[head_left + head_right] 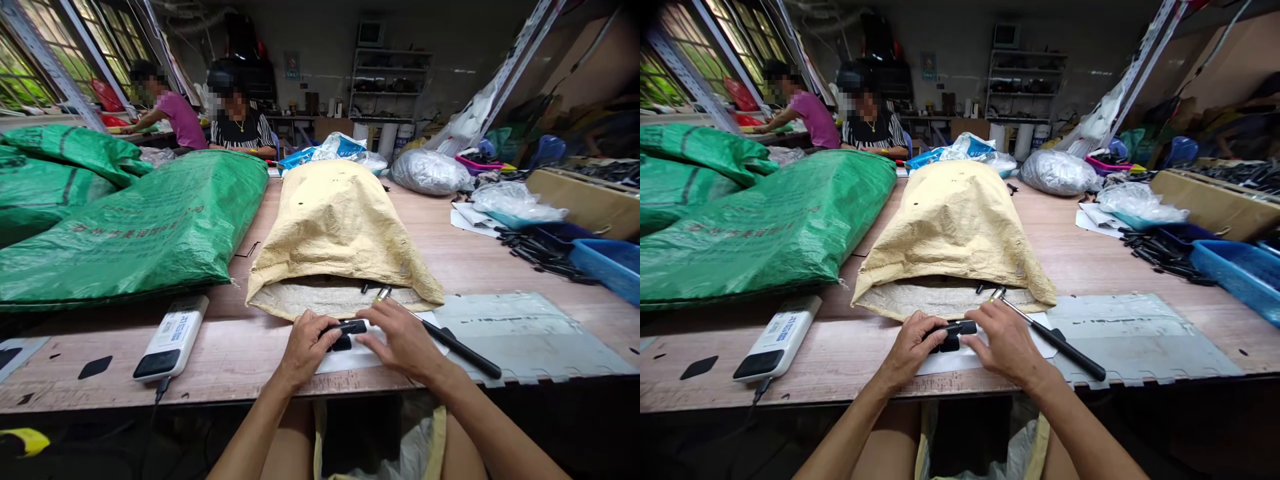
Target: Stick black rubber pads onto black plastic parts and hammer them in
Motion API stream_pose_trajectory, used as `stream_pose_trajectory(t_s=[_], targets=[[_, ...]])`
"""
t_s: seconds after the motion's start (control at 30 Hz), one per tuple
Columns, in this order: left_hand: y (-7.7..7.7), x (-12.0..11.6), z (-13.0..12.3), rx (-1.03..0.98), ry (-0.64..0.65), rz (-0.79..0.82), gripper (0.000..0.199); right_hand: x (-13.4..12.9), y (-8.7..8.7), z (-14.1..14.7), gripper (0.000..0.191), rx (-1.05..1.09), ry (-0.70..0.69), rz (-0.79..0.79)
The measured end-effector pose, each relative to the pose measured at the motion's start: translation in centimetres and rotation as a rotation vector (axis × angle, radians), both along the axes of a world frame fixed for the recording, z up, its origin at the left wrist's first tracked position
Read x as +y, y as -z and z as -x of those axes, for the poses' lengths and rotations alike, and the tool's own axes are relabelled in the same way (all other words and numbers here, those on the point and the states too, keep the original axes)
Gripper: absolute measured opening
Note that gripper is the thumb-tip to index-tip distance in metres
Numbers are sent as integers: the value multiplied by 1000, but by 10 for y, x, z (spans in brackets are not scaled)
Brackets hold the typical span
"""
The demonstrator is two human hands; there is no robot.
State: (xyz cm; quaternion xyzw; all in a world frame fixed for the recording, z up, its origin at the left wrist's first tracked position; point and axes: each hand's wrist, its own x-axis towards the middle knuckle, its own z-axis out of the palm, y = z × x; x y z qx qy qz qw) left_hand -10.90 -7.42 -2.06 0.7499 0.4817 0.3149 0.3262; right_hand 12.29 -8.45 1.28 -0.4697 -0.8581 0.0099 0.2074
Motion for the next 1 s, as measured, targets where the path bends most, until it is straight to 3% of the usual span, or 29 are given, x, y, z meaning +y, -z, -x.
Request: stream_pose_trajectory(t_s=[0.2,0.43,0.77,1.0], targets=[[6,2,-1,1,11,-63,25,10,7,26,23,-71,-80,-36],[10,4,1,-61,-19,-74,23,14,27,34,29,79,-97,-88],[6,2,-2,25,22,-94,25,16,6,19,23,13,-151,102],[8,1,0,48,22,-123,27,22,14,26,27,15,-245,33]])
